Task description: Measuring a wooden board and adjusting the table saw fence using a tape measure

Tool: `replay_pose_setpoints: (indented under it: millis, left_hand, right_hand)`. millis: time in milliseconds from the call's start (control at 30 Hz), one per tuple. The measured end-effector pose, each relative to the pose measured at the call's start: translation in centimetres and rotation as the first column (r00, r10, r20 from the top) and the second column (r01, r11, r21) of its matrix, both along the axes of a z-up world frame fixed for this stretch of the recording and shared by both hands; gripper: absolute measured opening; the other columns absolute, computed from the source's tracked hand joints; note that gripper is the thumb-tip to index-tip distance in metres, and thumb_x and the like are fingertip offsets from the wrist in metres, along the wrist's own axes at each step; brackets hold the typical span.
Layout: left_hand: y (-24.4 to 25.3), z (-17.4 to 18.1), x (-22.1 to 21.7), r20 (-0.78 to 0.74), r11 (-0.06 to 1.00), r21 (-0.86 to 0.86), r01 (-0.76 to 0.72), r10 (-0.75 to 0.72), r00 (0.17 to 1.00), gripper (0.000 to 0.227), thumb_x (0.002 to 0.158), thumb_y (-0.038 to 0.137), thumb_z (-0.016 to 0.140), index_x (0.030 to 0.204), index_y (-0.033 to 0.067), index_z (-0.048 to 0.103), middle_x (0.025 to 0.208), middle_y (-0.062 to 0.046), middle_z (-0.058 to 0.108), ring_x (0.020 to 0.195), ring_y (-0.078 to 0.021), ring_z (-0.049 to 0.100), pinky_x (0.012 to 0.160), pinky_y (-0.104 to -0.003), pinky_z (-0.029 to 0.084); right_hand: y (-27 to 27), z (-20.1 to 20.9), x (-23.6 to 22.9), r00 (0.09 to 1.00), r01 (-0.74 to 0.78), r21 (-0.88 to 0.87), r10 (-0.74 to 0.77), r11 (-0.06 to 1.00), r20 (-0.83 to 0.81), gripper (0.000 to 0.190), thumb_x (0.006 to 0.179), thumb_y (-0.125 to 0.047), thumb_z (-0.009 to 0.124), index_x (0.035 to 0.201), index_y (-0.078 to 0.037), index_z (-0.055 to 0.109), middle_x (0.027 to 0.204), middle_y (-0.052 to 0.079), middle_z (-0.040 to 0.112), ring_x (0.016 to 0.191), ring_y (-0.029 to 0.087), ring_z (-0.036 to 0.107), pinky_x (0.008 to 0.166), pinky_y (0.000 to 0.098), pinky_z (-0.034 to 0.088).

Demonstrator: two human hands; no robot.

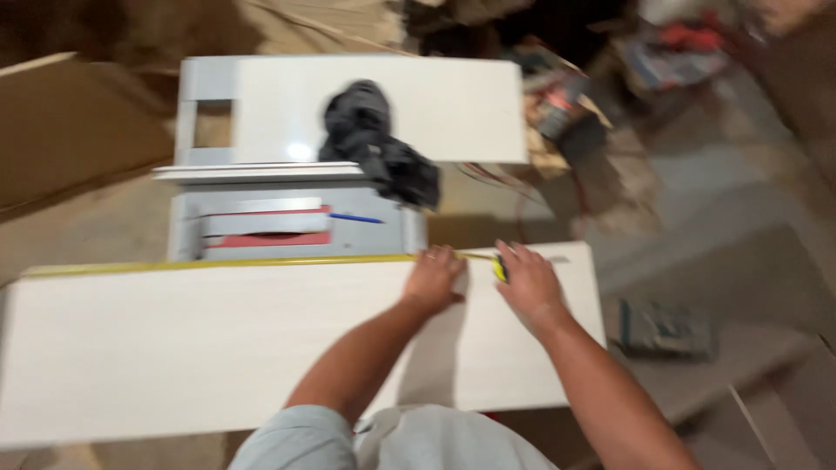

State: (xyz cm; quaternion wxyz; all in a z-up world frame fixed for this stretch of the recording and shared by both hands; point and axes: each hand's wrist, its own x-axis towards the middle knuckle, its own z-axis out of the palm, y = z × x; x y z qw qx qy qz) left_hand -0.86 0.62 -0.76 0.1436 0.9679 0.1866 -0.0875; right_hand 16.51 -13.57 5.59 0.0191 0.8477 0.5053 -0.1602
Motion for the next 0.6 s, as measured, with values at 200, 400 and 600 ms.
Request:
replay_pose_setpoints:
  millis: [200,400,600]
  left_hand:
    - [0.4,1.3,-1.6,0.215,0.999,0.046,-0.002,-0.008,0.977,0.070,0.079,0.050,0.079,0.138,0.0209,0.055,0.132,-0.013,0.059,0.127,-0.0358,0.060,0.109,-0.053,0.046]
    - [3.7,3.3,-6.0,0.247,0.986,0.065,-0.156,0.136,0.959,0.021,0.100,0.020,0.051,0.112,0.0081,0.063,0.100,-0.018,0.068,0.095,-0.0399,0.061,0.089,-0.051,0.044]
    - [7.3,1.8,-12.3,0.264,0.963,0.180,-0.202,0.150,0.953,0.013,0.098,0.018,0.066,0.088,0.0095,0.066,0.076,-0.009,0.064,0.074,-0.0309,0.059,0.076,-0.046,0.051]
  right_hand:
    - [-0.2,-6.2,4.1,0.992,-0.122,0.051,0.121,0.991,0.022,0.080,0.073,-0.045,0.080,0.147,-0.032,0.055,0.135,0.006,0.065,0.125,0.032,0.065,0.107,0.0438,0.055]
    - [0.6,-1.1,2.6,0.958,-0.131,-0.033,0.118,0.991,-0.262,0.071,0.077,-0.046,0.080,0.142,-0.029,0.058,0.136,0.000,0.065,0.124,0.025,0.064,0.103,0.0403,0.053]
    - [2.8,3.2,0.8,0.895,-0.110,-0.193,0.013,0.975,-0.445,0.069,0.080,-0.047,0.080,0.143,-0.033,0.058,0.141,-0.009,0.063,0.127,0.015,0.065,0.105,0.0306,0.048]
